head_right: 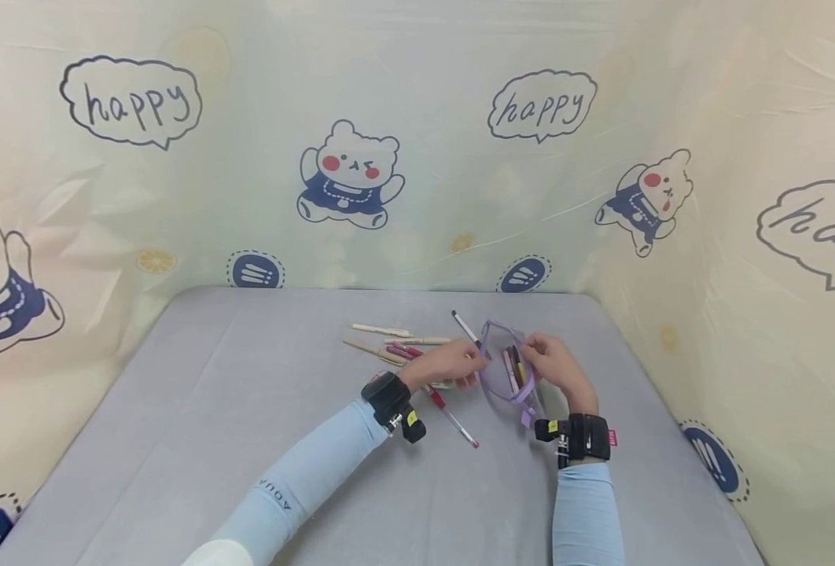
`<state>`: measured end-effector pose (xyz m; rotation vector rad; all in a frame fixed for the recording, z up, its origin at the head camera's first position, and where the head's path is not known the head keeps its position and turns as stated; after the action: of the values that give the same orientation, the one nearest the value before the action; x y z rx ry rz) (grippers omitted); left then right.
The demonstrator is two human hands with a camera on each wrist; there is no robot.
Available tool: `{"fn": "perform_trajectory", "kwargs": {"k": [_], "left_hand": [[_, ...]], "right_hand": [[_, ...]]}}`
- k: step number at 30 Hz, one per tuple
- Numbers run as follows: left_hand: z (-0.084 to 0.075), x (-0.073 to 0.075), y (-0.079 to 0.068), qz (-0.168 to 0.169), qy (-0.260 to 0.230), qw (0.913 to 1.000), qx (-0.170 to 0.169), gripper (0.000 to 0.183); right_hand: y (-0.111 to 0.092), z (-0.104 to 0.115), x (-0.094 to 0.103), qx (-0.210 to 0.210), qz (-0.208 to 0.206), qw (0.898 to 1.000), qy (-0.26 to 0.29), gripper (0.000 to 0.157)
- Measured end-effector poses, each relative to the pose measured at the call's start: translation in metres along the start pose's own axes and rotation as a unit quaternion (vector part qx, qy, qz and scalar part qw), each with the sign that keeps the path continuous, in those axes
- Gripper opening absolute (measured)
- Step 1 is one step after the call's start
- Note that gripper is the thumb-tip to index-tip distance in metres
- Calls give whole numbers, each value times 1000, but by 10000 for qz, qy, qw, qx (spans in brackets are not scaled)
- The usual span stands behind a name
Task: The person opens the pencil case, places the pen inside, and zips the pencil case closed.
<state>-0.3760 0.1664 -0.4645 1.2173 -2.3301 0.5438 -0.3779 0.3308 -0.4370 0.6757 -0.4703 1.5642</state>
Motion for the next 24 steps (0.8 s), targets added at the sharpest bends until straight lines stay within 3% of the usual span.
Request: {"fn": "perform_trajectory", "kwargs": {"k": [10,15,24], "left_hand": [[6,7,-21,62,368,9993,58,35],[13,7,-30,170,557,9983,73,25],[12,10,-50,221,866,9960,-86,18]], "right_hand": [[0,0,-1,-44,7,10000,34,29],[2,-3,-3,36,-14,10000,42,29],[0,-1,-3,-19,18,10000,-6,30]]}}
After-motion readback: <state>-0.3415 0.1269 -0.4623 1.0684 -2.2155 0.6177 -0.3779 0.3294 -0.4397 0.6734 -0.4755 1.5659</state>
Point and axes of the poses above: each hand's wrist, its own y-axis towards the middle knuckle, its own x-axis out of the back of the hand, z = x × y, the point moved 10 cm from there along y, towards the middle knuckle, and after that the axes turned 7 degrees about -z, right-handed, at the moved point
